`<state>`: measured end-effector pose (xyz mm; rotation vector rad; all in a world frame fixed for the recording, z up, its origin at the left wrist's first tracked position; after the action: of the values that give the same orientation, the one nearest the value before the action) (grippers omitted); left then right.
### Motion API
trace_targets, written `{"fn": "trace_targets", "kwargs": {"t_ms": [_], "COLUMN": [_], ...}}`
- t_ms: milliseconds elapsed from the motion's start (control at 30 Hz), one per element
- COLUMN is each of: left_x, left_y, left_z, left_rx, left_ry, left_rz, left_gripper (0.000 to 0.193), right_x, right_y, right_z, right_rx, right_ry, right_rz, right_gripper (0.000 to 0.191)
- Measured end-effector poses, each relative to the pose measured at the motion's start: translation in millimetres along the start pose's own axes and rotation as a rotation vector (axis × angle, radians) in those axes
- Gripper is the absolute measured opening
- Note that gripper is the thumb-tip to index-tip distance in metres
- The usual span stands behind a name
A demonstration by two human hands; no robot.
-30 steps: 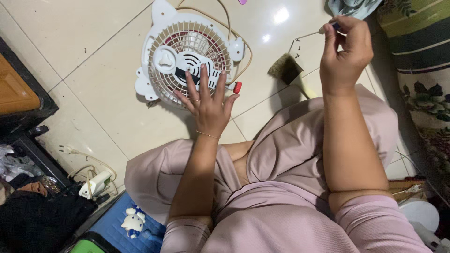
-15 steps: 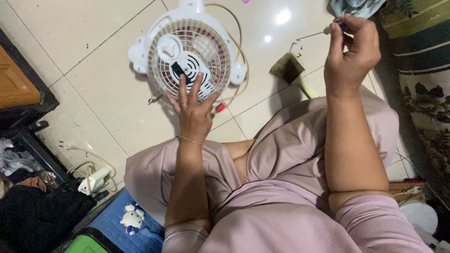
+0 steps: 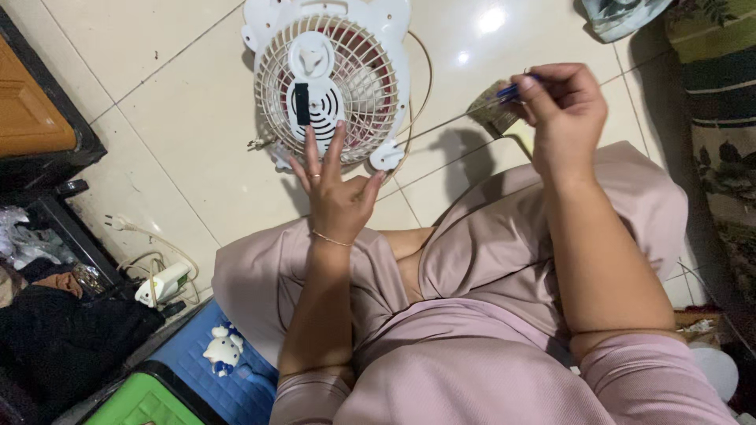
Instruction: The person sits on the floor and services a small cat-shaped desk fan. They remove the front grille, unscrew the rear housing with a screwdriver, brush dust from the blades and housing, then reattach the grille and press the decorative pieces back into place.
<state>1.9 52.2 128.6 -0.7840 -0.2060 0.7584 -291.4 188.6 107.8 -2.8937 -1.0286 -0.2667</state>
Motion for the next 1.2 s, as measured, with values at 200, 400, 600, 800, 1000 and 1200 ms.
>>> {"fn": "trace_targets", "kwargs": {"t_ms": [200, 400, 600, 800, 1000, 1200], "left_x": [3.6, 2.3, -1.8, -7.4, -6.9, -5.7], "left_y": [23.4, 38.3, 42.9, 43.6, 40.2, 35.1], "left_z": [2.4, -3.7, -7.1, -7.2, -7.2, -11.4], "left_rx": [-0.160, -0.243, -0.204, -0.174, -0.128, 0.010], "left_ry": [-0.104, -0.075, -0.040, -0.047, -0.005, -0.018], "left_rz": [-0.068, 0.014, 0.056, 0.056, 0.099, 0.196], "left_gripper": [0.032, 0.043, 0.041, 0.043, 0.058, 0.103], "right_x": [2.8, -7.0, -13.8, -21.3, -24.2, -20.0], "right_y": [21.4, 24.3, 17.5, 15.5, 16.9, 18.0], "right_z": [14.2, 24.5, 33.3, 37.4, 39.3, 37.7], "right_rx": [0.016, 0.010, 0.037, -0.008, -0.016, 0.078], "right_ry": [0.095, 0.161, 0.113, 0.108, 0.072, -0.094], "right_rz": [-0.114, -0.123, -0.133, -0.137, -0.157, -0.160], "right_gripper": [0.012, 0.011, 0.011, 0.011, 0.011, 0.012]}}
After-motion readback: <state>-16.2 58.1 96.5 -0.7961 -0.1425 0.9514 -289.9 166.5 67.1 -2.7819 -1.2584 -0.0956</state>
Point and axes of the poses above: each hand's wrist, its own x-axis away from the middle knuckle, its own y-axis out of the palm, z = x × y, the point moved 4 cm from there along -x, towards the middle knuckle, and after that the axes turned 15 degrees about x, right-handed, at the moved point
